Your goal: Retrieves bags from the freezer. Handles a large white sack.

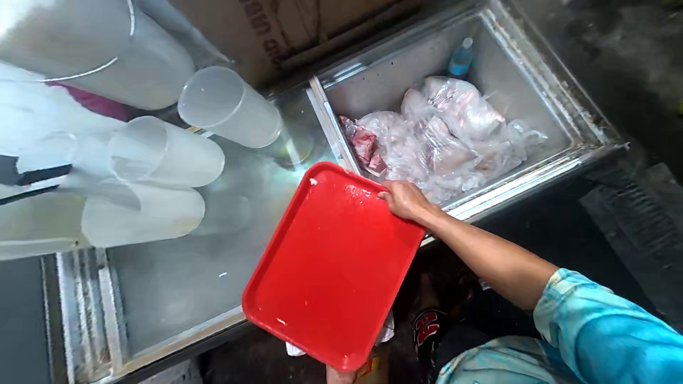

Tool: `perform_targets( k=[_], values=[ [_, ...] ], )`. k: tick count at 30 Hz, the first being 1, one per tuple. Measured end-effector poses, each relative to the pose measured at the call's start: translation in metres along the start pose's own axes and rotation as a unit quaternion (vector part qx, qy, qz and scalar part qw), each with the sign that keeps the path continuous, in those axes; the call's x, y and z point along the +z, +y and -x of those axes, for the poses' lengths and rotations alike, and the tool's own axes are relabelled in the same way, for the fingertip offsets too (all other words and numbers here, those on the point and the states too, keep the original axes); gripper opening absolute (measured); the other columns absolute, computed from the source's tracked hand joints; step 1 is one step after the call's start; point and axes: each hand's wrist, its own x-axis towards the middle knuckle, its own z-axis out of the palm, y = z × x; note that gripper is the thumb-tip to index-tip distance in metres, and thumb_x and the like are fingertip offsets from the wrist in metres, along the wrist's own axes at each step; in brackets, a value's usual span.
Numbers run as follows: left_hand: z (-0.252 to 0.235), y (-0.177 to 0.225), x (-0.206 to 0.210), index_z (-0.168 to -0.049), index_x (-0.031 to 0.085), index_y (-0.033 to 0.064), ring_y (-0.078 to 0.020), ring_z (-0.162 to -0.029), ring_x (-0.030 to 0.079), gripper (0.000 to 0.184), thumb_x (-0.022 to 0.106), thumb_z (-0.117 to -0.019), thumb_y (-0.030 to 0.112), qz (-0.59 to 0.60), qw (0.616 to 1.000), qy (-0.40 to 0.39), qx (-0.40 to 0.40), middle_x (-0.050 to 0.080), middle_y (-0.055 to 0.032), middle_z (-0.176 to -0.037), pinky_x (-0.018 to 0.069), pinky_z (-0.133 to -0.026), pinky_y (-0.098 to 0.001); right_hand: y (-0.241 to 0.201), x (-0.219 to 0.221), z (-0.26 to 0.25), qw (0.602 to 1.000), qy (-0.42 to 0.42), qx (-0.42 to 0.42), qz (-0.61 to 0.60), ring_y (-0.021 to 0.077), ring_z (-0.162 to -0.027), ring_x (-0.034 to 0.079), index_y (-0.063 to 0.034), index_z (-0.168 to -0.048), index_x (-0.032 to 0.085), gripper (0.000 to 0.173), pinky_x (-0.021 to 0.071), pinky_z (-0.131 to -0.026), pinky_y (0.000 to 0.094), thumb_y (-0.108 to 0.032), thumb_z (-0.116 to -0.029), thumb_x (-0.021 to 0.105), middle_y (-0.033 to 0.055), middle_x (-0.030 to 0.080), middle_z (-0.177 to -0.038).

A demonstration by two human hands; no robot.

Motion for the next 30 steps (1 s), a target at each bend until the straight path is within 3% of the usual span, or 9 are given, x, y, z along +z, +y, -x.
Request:
perform_targets(
  k=[3,7,10,14,17,19,24,27,30],
  values=[
    [-0.027,-0.027,-0.004,-0.109,0.053,0.0139,-0.0191,-0.072,0.067,0.051,0.014,-0.1092,0.046,0.061,0.996,-0.052,-0.045,0.068,-0.0063,-0.083,0.0573,-0.059,-0.0391,-0.029,-0.002,-0.023,0.997,0.069,-0.034,-0.018,0.0331,-0.113,0.066,-0.0172,-0.130,0.068,0.032,0.0537,-0.094,0.0573,-0.031,-0.1020,0.060,0.0137,0.069,-0.120],
    [-0.019,-0.036,0.009,-0.115,0.056,0.0044,-0.0163,-0.076,0.067,0.028,0.034,-0.1063,0.020,-0.088,0.995,-0.047,-0.002,0.068,-0.0078,-0.087,0.0589,-0.068,-0.0393,-0.086,-0.003,-0.097,0.992,0.088,-0.080,0.039,0.0380,-0.110,0.067,-0.0169,-0.131,0.066,0.034,0.0560,-0.085,0.0620,-0.022,-0.0973,0.063,0.0167,0.067,-0.124],
    [-0.014,-0.048,0.019,-0.113,0.058,-0.0040,-0.0165,-0.078,0.058,0.025,0.046,-0.1045,0.016,-0.204,0.978,-0.004,0.030,0.060,-0.0107,-0.089,0.0530,-0.073,-0.0400,-0.113,-0.002,-0.131,0.983,0.070,-0.167,0.033,0.0351,-0.115,0.065,-0.0173,-0.135,0.066,0.044,0.0554,-0.092,0.0595,-0.010,-0.0917,0.067,0.0153,0.066,-0.129],
    [-0.003,-0.054,0.032,-0.117,0.054,0.0015,-0.0170,-0.078,0.064,0.024,0.041,-0.1043,0.017,-0.129,0.992,-0.011,-0.004,0.064,-0.0099,-0.092,0.0569,-0.068,-0.0390,-0.106,0.016,-0.094,0.928,0.189,-0.316,-0.053,0.0250,-0.110,0.066,-0.0155,-0.128,0.071,0.036,0.0548,-0.092,0.0518,-0.008,-0.0936,0.063,0.0075,0.067,-0.125],
    [-0.002,-0.052,0.055,-0.112,0.055,0.0081,-0.0175,-0.066,0.063,0.026,0.039,-0.1061,0.027,-0.088,0.996,0.008,-0.029,0.066,-0.0089,-0.085,0.0529,-0.053,-0.0358,-0.048,-0.002,-0.036,0.926,0.152,-0.319,-0.130,0.0238,-0.108,0.066,-0.0099,-0.126,0.070,0.030,0.0567,-0.092,0.0471,-0.007,-0.0982,0.059,0.0109,0.067,-0.122],
    [-0.005,-0.053,0.071,-0.120,0.057,0.0052,-0.0206,-0.077,0.062,0.032,0.043,-0.1065,0.031,-0.134,0.991,0.021,-0.012,0.065,-0.0118,-0.094,0.0535,-0.063,-0.0411,0.023,-0.021,-0.017,0.956,0.089,-0.258,-0.108,0.0242,-0.108,0.066,-0.0124,-0.129,0.069,0.031,0.0559,-0.096,0.0461,-0.010,-0.0989,0.061,0.0121,0.067,-0.121],
    [-0.020,-0.059,0.127,-0.144,0.049,-0.0037,-0.0401,-0.122,0.057,0.055,0.046,-0.1086,0.038,-0.230,0.971,0.057,0.006,0.055,-0.0288,-0.139,0.0496,-0.096,-0.0612,0.218,-0.117,-0.035,0.998,-0.003,0.008,0.066,0.0436,-0.123,0.060,-0.0153,-0.149,0.052,0.056,0.0487,-0.099,0.0672,-0.021,-0.0953,0.067,0.0240,0.058,-0.139],
    [-0.007,-0.057,0.178,-0.141,0.048,0.0038,-0.0302,-0.103,0.061,0.049,0.037,-0.1099,0.039,-0.117,0.988,0.097,-0.014,0.059,-0.0211,-0.127,0.0536,-0.082,-0.0493,0.292,-0.174,-0.062,0.987,0.005,0.125,0.099,0.0548,-0.119,0.057,-0.0192,-0.159,0.037,0.076,0.0459,-0.094,0.0738,-0.026,-0.0925,0.072,0.0354,0.047,-0.143],
    [0.006,-0.063,0.215,-0.141,0.047,0.0115,-0.0275,-0.101,0.062,0.050,0.030,-0.1095,0.046,0.000,0.990,0.143,-0.005,0.060,-0.0162,-0.124,0.0541,-0.080,-0.0487,0.327,-0.174,-0.107,0.982,-0.022,0.164,0.094,0.0573,-0.115,0.058,-0.0218,-0.164,0.024,0.092,0.0475,-0.091,0.0735,-0.027,-0.0886,0.077,0.0381,0.040,-0.148]
  ],
)
